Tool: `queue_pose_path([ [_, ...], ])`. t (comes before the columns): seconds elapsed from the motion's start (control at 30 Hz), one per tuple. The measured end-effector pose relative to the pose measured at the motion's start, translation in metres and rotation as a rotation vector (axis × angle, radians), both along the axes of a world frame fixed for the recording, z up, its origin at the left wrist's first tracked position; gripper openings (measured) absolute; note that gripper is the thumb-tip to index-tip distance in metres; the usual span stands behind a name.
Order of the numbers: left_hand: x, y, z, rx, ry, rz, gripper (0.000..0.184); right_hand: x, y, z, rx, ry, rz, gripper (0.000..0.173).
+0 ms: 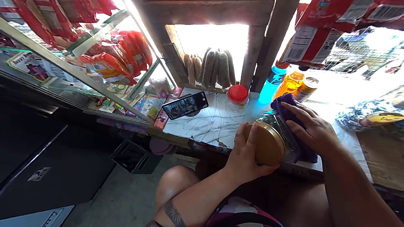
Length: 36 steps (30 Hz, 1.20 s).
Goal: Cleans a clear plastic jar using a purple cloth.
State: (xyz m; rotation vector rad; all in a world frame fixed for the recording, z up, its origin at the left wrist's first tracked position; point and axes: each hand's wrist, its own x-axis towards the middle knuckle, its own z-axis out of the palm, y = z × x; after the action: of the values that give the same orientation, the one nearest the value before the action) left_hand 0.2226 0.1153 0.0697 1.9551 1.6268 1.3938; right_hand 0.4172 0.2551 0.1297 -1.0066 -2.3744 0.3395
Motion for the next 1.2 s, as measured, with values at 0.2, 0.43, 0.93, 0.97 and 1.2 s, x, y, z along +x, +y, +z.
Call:
queue_pose_path([
  [0.2,0.001,-0.001,0.001,-0.023,-0.012,0.008,0.119,0.0,-0.005,0.001,0.008,-0.015,0.045,0.062],
  [0.43,0.0,-0.001,0.0,-0.037,-0.008,0.009,0.118,-0.003,-0.011,0.002,0.036,-0.009,0.085,0.061],
  [0.93,-0.001,0.0,0.0,-0.022,-0.005,0.004,0.117,-0.009,-0.024,0.004,0.139,0.043,0.23,0.055],
  [0.97,-0.001,0.0,0.0,-0.018,-0.001,0.005,0.117,-0.01,-0.026,0.004,0.153,0.047,0.244,0.053],
  [1.2,-0.002,0.0,-0.001,-0.019,-0.002,0.005,0.117,-0.014,-0.033,0.006,0.206,0.079,0.33,0.047],
])
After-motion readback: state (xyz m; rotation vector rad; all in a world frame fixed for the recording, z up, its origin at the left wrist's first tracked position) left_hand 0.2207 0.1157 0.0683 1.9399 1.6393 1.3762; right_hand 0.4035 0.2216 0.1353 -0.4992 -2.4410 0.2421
